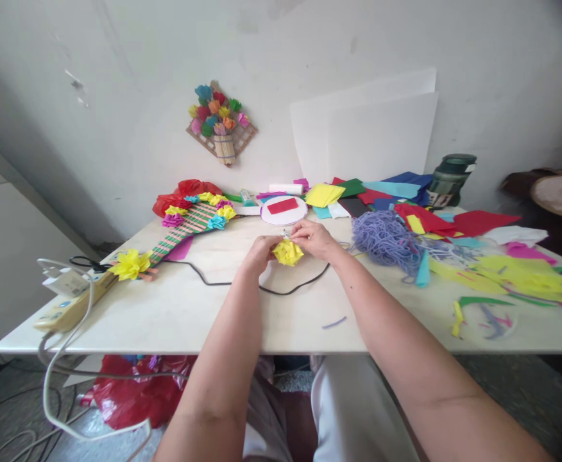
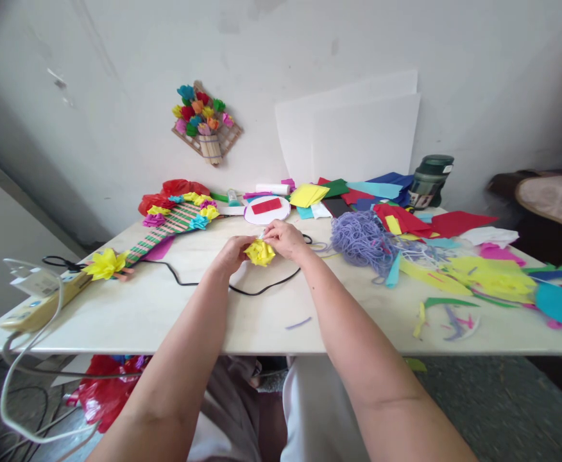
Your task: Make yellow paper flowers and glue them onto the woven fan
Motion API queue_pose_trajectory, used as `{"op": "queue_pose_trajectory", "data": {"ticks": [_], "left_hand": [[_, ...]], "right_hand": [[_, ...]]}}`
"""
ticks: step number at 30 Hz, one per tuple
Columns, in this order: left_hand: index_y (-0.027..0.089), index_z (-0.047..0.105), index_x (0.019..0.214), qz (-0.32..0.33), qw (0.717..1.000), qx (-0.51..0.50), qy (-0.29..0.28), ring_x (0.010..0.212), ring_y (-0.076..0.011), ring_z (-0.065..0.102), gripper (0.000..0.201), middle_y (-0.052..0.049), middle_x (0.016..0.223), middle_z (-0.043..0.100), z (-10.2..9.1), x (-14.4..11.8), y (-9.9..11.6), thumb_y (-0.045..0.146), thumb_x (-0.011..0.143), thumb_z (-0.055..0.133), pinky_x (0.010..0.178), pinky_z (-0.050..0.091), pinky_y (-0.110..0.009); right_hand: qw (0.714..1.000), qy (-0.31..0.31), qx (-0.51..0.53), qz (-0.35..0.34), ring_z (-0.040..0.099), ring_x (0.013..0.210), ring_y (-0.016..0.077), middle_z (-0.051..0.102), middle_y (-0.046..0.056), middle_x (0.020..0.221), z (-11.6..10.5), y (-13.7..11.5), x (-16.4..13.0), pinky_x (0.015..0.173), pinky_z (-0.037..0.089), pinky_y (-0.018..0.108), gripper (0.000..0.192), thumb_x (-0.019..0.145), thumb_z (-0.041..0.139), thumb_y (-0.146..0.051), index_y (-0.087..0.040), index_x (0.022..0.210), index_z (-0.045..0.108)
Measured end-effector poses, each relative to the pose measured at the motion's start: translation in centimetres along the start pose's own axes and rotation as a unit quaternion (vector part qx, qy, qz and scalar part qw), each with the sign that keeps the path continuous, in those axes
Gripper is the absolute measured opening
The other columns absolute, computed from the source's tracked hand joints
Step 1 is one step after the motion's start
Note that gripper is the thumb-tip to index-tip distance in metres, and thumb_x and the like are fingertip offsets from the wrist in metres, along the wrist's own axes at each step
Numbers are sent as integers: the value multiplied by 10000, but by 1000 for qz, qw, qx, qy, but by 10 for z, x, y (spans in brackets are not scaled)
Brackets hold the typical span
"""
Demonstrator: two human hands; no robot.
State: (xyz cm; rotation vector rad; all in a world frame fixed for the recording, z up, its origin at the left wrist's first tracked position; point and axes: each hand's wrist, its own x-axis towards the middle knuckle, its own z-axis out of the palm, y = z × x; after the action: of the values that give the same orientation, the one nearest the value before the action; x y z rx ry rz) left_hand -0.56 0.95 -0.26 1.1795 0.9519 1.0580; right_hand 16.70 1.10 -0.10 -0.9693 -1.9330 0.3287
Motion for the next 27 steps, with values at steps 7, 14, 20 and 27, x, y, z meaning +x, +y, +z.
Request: {"op": "queue_pose_trajectory", "data": {"ticks": [7, 14, 20, 27], "left_hand": [[110, 630, 675, 10, 1000, -3, -17, 568, -158, 575, 245, -45, 616, 608, -1, 0, 0, 330, 583, 682, 516, 448, -266], [125, 607, 621, 23, 999, 2, -27, 540, -140, 545, 248, -29, 584, 576, -2, -2, 1, 348, 569, 703, 511, 436, -261], [118, 662, 707, 9, 998, -53, -34, 645, -178, 598, 241, -68, 687, 650, -3, 1, 2, 284, 539, 617, 579, 465, -279], [134, 649, 887, 36, 991, -103, -75, 700, -167, 616, 364, -48, 789, 664, -3, -4, 7, 233, 536, 647, 657, 488, -294]], "right_hand": [[1000, 1, 5, 11, 565, 728, 122, 648, 24, 888, -1, -2, 0, 645, 424, 254, 118, 681, 644, -111, -196, 676, 725], [999, 6, 49, 9, 564, 720, 122, 636, 28, 870, -1, -1, 0, 618, 414, 247, 109, 661, 640, -105, -188, 645, 709], [995, 19, 98, -1, 564, 712, 128, 631, 39, 827, -3, 0, 1, 621, 432, 258, 72, 667, 648, -144, -181, 631, 699], [991, 60, 118, -7, 564, 754, 148, 622, 46, 813, -4, 1, 3, 639, 448, 274, 50, 676, 666, -218, -189, 650, 699]]}}
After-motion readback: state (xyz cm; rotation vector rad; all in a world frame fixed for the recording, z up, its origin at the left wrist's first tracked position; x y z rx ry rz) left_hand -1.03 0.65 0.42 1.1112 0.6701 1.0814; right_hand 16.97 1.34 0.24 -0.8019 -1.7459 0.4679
